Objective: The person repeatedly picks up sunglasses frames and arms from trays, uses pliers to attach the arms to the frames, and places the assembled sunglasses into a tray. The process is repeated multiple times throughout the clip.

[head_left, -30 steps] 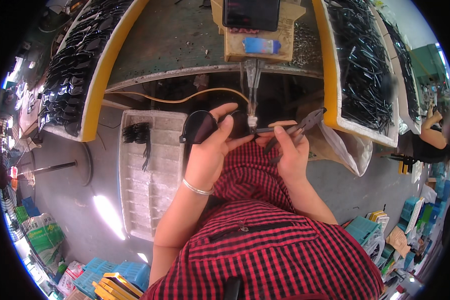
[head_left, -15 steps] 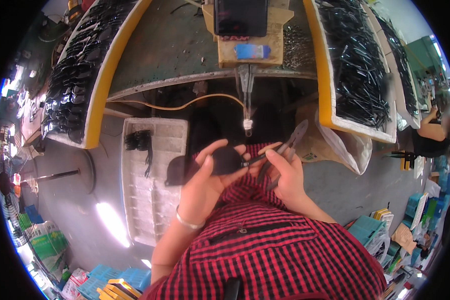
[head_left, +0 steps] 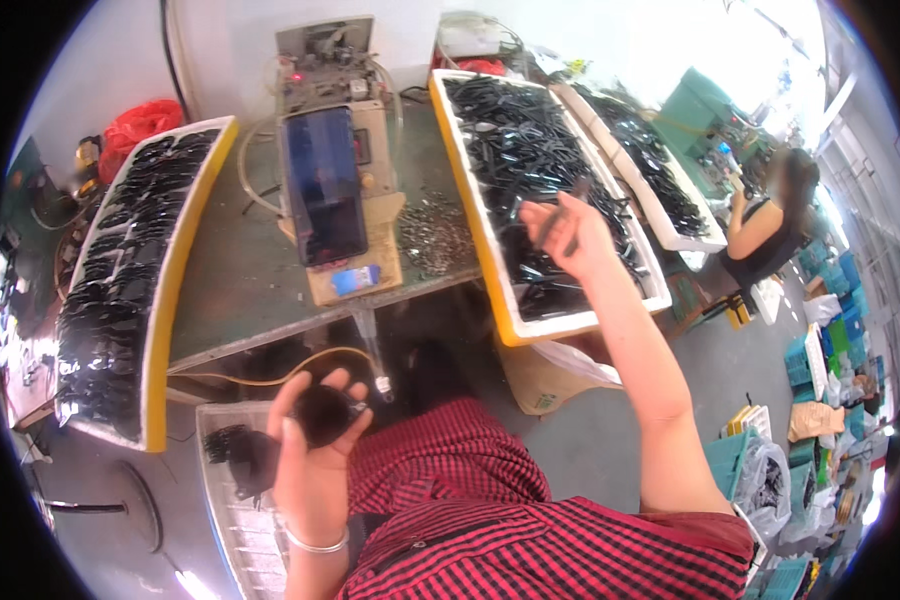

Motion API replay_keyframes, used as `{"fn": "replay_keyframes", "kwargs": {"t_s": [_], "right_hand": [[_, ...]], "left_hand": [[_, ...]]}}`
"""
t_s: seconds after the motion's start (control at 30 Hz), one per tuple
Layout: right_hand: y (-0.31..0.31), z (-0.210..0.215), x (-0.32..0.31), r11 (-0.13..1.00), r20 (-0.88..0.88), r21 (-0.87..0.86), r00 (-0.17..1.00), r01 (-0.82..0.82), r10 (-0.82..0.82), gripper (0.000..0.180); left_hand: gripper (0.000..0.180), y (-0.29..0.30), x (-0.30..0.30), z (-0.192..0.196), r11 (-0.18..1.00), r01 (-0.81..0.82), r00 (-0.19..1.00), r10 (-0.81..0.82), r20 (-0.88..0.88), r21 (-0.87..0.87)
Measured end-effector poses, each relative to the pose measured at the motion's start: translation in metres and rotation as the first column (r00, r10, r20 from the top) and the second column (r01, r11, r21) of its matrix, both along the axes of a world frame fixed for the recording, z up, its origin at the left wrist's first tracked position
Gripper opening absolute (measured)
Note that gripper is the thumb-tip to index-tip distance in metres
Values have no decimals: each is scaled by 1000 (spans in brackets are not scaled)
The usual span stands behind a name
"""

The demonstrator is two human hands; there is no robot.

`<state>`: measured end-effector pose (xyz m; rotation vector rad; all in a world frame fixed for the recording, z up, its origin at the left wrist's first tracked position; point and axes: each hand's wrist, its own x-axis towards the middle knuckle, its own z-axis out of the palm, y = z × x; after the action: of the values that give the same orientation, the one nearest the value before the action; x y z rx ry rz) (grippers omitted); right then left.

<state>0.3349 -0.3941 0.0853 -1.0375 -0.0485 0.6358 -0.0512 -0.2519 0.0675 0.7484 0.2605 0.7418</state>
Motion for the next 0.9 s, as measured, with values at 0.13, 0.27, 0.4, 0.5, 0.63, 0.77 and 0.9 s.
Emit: {"fn": "replay_keyframes", "kwargs": {"t_s": [0.13, 0.27, 0.4, 0.5, 0.63, 0.77, 0.9], "right_hand": [[4, -1, -64, 969, 175, -207, 969, -138, 176, 32], [-7, 9, -172, 760, 686, -647, 391, -58, 614, 42], [14, 24, -210, 822, 776, -537, -271, 188, 569, 57], [20, 29, -208, 822, 753, -533, -329, 201, 569, 56], [24, 32, -205, 804, 730, -574, -345, 159, 590, 54], [22, 34, -202, 646, 643, -762, -167, -46, 747, 48], [13, 36, -202, 417, 266, -737, 339, -532, 902, 44]], "left_hand": [[42, 1, -16, 0, 989, -143, 985, 146, -92, 32], [34, 11, -13, 5, 984, -98, 976, 124, -181, 146], [27, 14, -17, 16, 962, -108, 956, 170, -240, 253], [26, 15, -17, 23, 967, -66, 961, 128, -244, 247], [26, 16, -13, 21, 956, -40, 965, 112, -237, 289], [27, 21, -13, 16, 967, -2, 983, 49, -179, 255], [28, 31, -11, 1, 920, -32, 971, 121, -204, 390]]}}
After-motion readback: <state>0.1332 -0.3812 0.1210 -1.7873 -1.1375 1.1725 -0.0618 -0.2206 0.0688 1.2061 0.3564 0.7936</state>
